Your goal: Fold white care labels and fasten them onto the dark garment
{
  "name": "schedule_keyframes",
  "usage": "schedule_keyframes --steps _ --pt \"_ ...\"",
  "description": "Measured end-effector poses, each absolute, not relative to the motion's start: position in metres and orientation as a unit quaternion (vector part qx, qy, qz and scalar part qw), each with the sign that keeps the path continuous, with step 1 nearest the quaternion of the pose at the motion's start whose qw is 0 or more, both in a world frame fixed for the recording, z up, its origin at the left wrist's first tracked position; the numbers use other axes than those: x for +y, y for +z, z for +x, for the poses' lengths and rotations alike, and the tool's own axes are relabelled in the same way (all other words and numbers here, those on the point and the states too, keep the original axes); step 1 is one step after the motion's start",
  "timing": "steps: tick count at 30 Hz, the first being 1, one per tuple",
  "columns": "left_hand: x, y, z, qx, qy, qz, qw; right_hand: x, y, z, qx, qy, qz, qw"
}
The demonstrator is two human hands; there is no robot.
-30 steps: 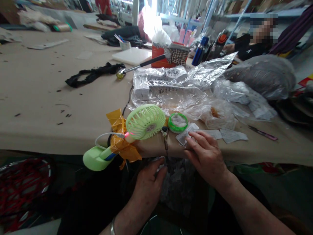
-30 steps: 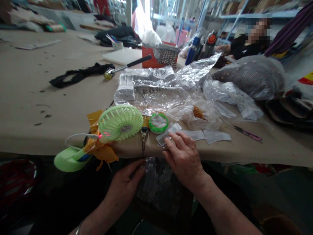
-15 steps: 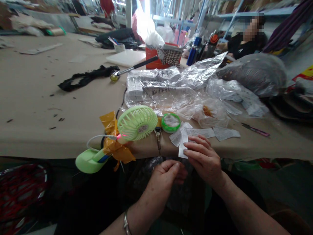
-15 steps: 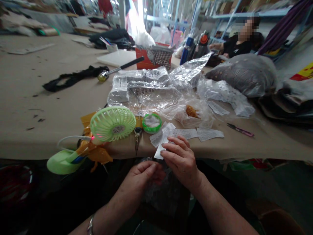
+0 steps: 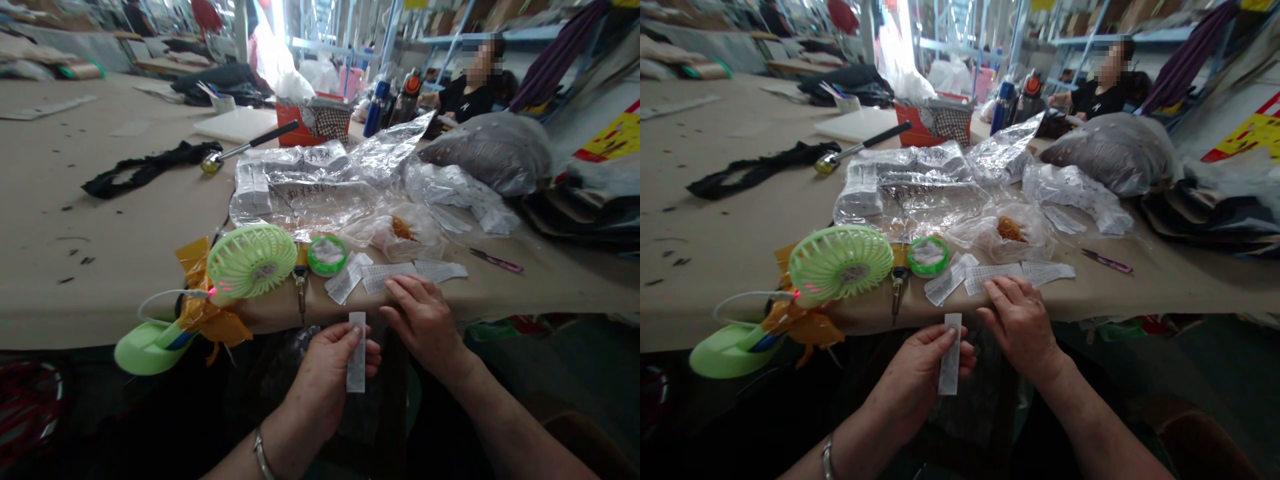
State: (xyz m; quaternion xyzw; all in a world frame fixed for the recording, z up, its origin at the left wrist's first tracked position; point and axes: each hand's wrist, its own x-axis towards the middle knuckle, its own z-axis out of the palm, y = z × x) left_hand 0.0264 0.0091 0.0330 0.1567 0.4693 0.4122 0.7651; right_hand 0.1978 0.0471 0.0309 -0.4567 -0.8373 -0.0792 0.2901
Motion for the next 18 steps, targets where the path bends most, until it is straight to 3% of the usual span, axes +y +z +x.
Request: schedule_keyframes --steps 2,6,12,18 --pt "0.008 0.033 0.026 0.482 0.409 0.163 0.757 0.052 0.029 0.2 -0.837 -0.112 -0.469 0.258" --pt "0.008 0.031 0.026 0.493 0.398 0.165 0.756 0.053 0.023 0.204 -0.837 -0.118 -0.435 0.31" --pt "0.01 0.036 0.03 0.467 0.366 0.132 0.794 0.041 0.019 0.208 -0.828 -0.003 -0.373 0.419" --pt "0.011 0.035 0.029 0.352 0.415 0.105 0.832 0.014 0.017 0.19 -0.881 0.068 -0.261 0.39"
